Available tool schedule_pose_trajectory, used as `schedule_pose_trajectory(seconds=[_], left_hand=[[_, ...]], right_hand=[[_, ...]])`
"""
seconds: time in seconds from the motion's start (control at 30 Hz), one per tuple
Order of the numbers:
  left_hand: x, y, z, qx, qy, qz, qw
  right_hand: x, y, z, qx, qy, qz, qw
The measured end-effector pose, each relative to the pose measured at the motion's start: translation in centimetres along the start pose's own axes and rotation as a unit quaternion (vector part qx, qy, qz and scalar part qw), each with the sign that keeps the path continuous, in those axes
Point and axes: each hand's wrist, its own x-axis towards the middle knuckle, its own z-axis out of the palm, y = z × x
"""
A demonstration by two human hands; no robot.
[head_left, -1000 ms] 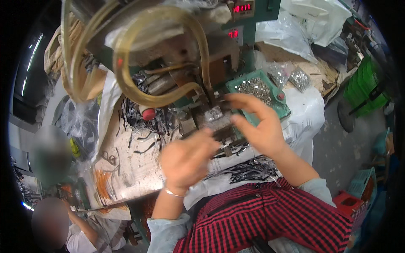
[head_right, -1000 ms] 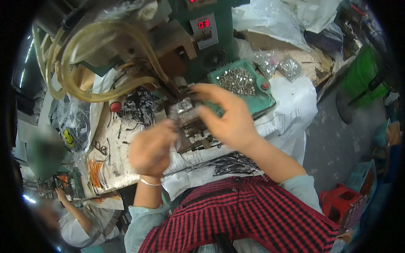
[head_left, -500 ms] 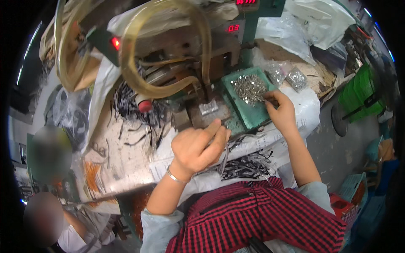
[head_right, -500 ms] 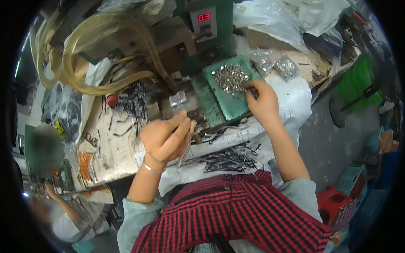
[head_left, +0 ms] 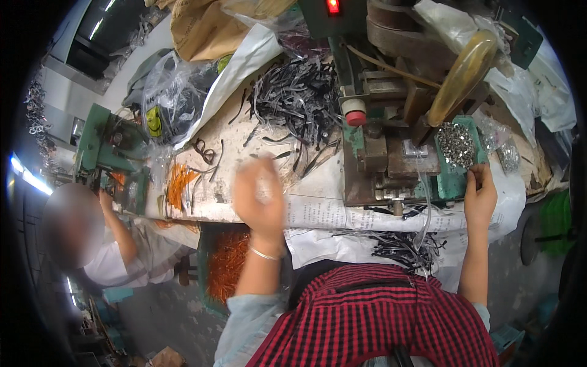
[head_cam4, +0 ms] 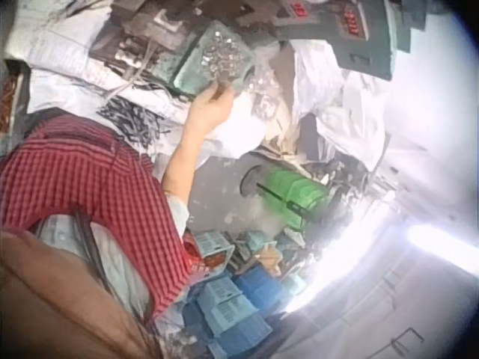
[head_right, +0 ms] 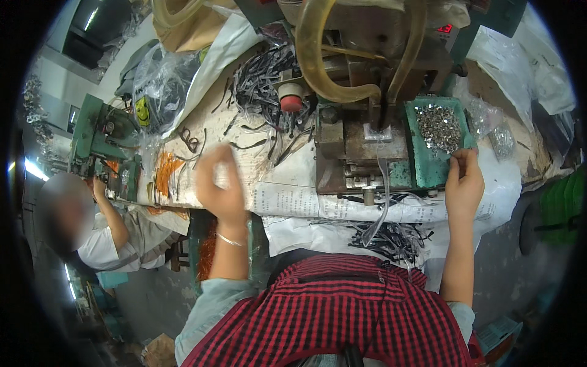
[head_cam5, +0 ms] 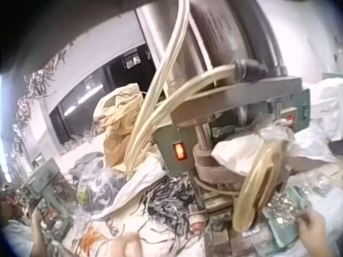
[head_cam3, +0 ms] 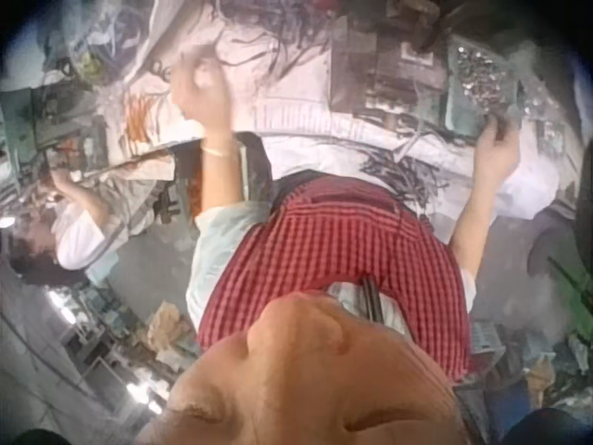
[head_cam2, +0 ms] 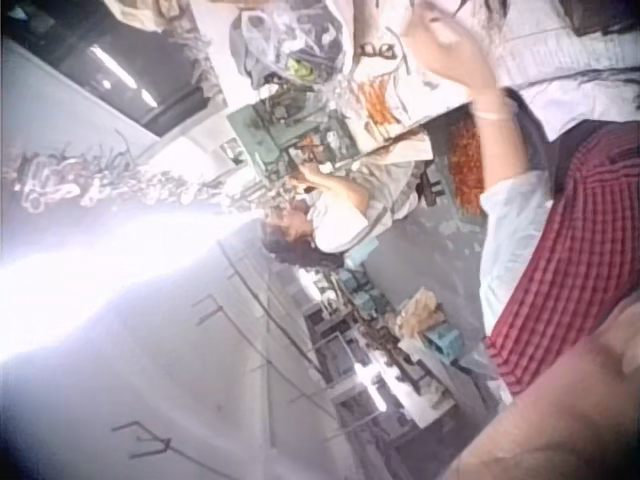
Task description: The person repeatedly picks small metal components from a green tray and places them into a machine, then removes the assembled items. The cycle continues with consistent hand movements and machine operation.
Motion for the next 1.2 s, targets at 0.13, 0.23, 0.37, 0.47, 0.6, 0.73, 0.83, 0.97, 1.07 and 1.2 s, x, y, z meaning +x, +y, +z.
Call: schedule_pose_trajectory(seconds=[0.13,0.23,0.37,0.47,0.6,0.73,0.83,0.97,1.07,1.2], left_hand=[[4.7,-14.3,0.8,0.192,-0.184,-0.035,0.963],[3.8,-24.2,4.0,0.352,-0.36,-0.119,0.855],[3.1,-25.0,7.5,0.376,-0.461,-0.263,0.759],[1.4,-26.5,4.7,0.334,-0.507,-0.28,0.744],[0.0,-24.5,0.7,0.142,-0.484,-0.321,0.801],[0.7,-21.5,-1.7,-0.072,-0.43,-0.483,0.759],[-0.2,-17.8,-1.1,-0.158,-0.379,-0.476,0.778],[-2.6,-11.2,0.8,-0.237,-0.299,-0.442,0.812],[-3.0,-6.6,3.3,-0.218,-0.233,-0.405,0.857],[-1.0,-5.0,6.6,-0.153,-0.168,-0.281,0.932]], right_hand=[[1.1,-1.8,0.5,0.101,0.006,-0.054,0.993],[1.6,-3.2,1.8,0.134,0.018,-0.052,0.989],[0.4,0.3,0.6,0.051,0.019,-0.008,0.998],[-1.7,2.9,-2.4,0.005,0.089,-0.048,0.995],[-3.7,2.8,-4.3,0.075,0.082,0.026,0.993],[-1.2,-6.8,-2.9,0.174,0.012,-0.093,0.98],[1.5,-12.6,-0.8,0.234,0.017,-0.213,0.949],[1.4,-14.0,3.2,0.324,-0.017,-0.127,0.937],[0.0,-13.6,4.2,0.411,-0.023,-0.058,0.909],[0.2,-14.1,4.0,0.497,-0.061,-0.02,0.865]])
